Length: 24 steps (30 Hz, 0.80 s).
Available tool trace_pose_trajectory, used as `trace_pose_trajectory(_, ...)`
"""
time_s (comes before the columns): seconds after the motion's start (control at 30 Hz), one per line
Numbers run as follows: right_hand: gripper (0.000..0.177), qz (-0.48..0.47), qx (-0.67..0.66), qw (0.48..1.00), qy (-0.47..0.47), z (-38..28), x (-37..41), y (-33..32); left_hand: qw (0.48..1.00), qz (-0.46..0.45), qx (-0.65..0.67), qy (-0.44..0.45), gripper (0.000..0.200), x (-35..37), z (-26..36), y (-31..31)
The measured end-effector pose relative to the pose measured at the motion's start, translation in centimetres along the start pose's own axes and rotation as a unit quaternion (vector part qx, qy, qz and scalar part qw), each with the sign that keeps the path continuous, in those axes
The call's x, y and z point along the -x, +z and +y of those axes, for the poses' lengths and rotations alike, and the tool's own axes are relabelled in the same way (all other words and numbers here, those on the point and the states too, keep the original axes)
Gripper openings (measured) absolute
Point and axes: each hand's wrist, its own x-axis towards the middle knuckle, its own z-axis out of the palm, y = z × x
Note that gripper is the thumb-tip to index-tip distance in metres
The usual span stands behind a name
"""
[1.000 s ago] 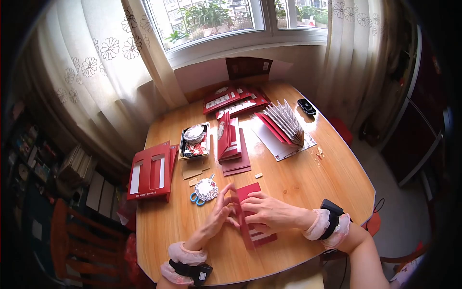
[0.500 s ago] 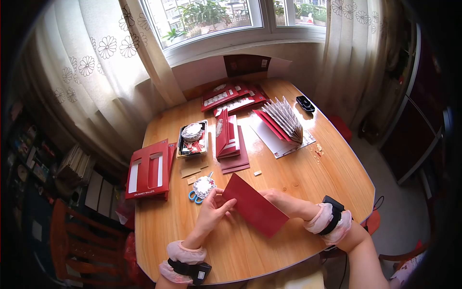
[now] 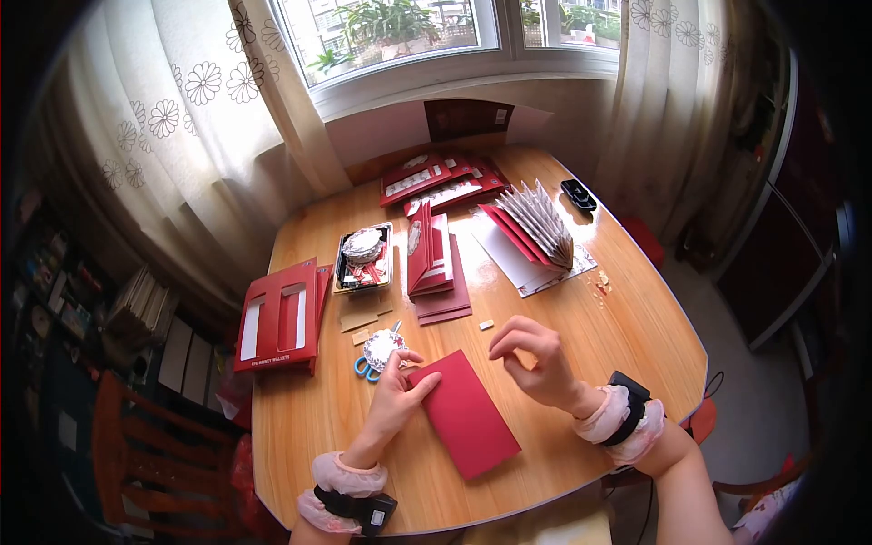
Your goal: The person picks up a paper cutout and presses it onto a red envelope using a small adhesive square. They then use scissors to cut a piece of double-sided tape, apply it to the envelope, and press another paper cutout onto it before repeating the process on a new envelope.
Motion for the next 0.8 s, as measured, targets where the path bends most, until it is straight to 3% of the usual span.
trace_pose_trajectory(0.1, 0.019, -0.168, 0.013, 0.98, -0.103, 0.1, 0.4, 0.6, 0.999, -0.017, -0.046, 0.02, 0.039, -0.1, -0.8, -0.1)
trace_pose_trajectory(0.13, 0.019, -0.167, 0.012, 0.981, -0.102, 0.1, 0.7, 1.1, 0.999, -0.017, -0.046, 0.018, 0.039, -0.1, -0.9, -0.2)
trace_pose_trajectory(0.2, 0.02, -0.29, 0.089, 0.94, -0.157, -0.1, 1.1, 2.0, 0.997, -0.02, -0.077, 0.025, 0.043, -0.1, -1.0, -0.2)
trace_pose_trajectory(0.23, 0.027, -0.321, 0.091, 0.934, -0.132, 0.2, 1.5, 2.2, 0.997, -0.021, -0.077, 0.025, 0.043, -0.1, -1.2, -0.3)
trace_pose_trajectory(0.3, 0.03, -0.322, 0.094, 0.935, -0.113, 0.4, 1.8, 2.3, 0.972, 0.047, -0.211, 0.096, 0.038, -0.2, -1.4, -0.1)
trace_pose_trajectory(0.33, 0.034, -0.323, 0.097, 0.937, -0.094, 0.4, 1.8, 2.3, 0.972, 0.047, -0.211, 0.096, 0.038, -0.2, -1.2, -0.2)
trace_pose_trajectory(0.4, 0.036, -0.34, 0.105, 0.931, -0.087, 0.6, 1.7, 2.1, 0.867, 0.13, -0.433, 0.208, 0.029, 0.1, 0.9, -0.2)
trace_pose_trajectory(0.47, 0.039, -0.356, 0.113, 0.925, -0.077, 0.7, 1.7, 2.0, 0.866, 0.167, -0.425, 0.203, 0.023, 0.0, 1.9, -0.6)
trace_pose_trajectory(0.53, 0.037, -0.351, 0.108, 0.926, -0.085, 0.7, 1.7, 2.0, 0.765, 0.255, -0.543, 0.234, 0.024, 0.0, 2.5, -1.7)
trace_pose_trajectory(0.57, 0.037, -0.35, 0.108, 0.926, -0.085, 0.7, 1.8, 2.0, 0.743, 0.27, -0.569, 0.226, 0.028, -0.3, 2.4, -2.5)
trace_pose_trajectory(0.67, 0.037, -0.348, 0.108, 0.927, -0.09, 0.8, 1.8, 2.0, 0.748, 0.291, -0.578, 0.147, 0.039, -0.5, 1.7, -4.0)
trace_pose_trajectory(0.8, 0.038, -0.343, 0.109, 0.928, -0.095, 0.9, 1.8, 2.0, 0.744, 0.262, -0.601, 0.131, 0.05, -0.2, 1.9, -3.5)
